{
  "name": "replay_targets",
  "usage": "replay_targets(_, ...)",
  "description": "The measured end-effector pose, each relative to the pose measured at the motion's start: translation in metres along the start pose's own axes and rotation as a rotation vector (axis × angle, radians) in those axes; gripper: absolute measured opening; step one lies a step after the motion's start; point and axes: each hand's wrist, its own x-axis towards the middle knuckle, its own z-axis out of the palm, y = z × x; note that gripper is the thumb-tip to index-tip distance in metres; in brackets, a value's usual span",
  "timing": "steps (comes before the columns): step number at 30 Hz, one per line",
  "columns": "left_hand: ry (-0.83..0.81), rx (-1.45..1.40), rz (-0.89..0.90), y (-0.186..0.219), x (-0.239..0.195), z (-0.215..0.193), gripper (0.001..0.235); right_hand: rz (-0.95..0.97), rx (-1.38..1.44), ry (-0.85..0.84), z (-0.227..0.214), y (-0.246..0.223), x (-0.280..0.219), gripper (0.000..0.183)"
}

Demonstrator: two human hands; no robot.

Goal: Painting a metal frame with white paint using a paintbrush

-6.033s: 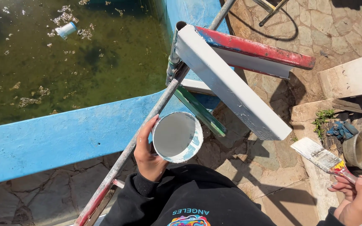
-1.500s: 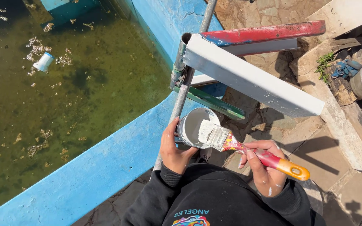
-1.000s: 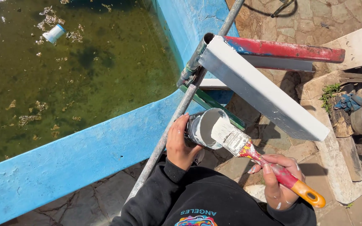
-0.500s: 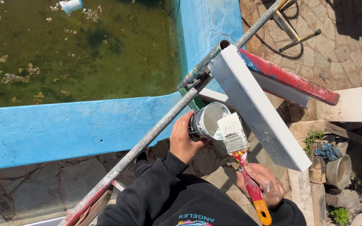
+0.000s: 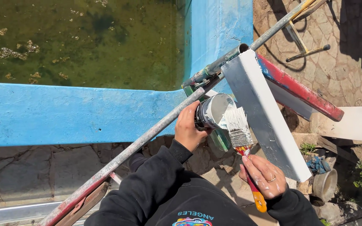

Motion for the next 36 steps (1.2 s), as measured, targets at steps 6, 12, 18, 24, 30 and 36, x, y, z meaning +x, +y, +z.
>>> replay_targets(6, 0.105, 0.024, -0.101, -0.032, 0.007, -0.031, 0.097, 0.048, -0.075, 0.230, 0.051, 0.031, 0.025, 0.022)
replay_targets(12, 0.119, 0.045, -0.122, -0.032, 0.010, -0.088, 0.096, -0.015, -0.257, 0.175, 0.125, 0.076, 0.009, 0.018)
replay_targets(18, 0.078, 0.029, -0.126, -0.023, 0.009, -0.121, 0.090, 0.053, -0.321, 0.159, 0.150, 0.090, 0.014, 0.017)
replay_targets(24, 0.029, 0.005, -0.128, -0.022, 0.014, -0.130, 0.090, 0.129, -0.419, 0.109, 0.131, 0.072, -0.004, 0.013)
replay_targets(30, 0.016, -0.011, -0.092, -0.019, 0.012, -0.136, 0.087, 0.069, -0.427, 0.135, 0.150, 0.075, 0.021, 0.014)
replay_targets(36, 0.026, -0.014, -0.111, -0.017, 0.005, -0.142, 0.085, 0.116, -0.469, 0.078, 0.143, 0.085, 0.026, 0.013)
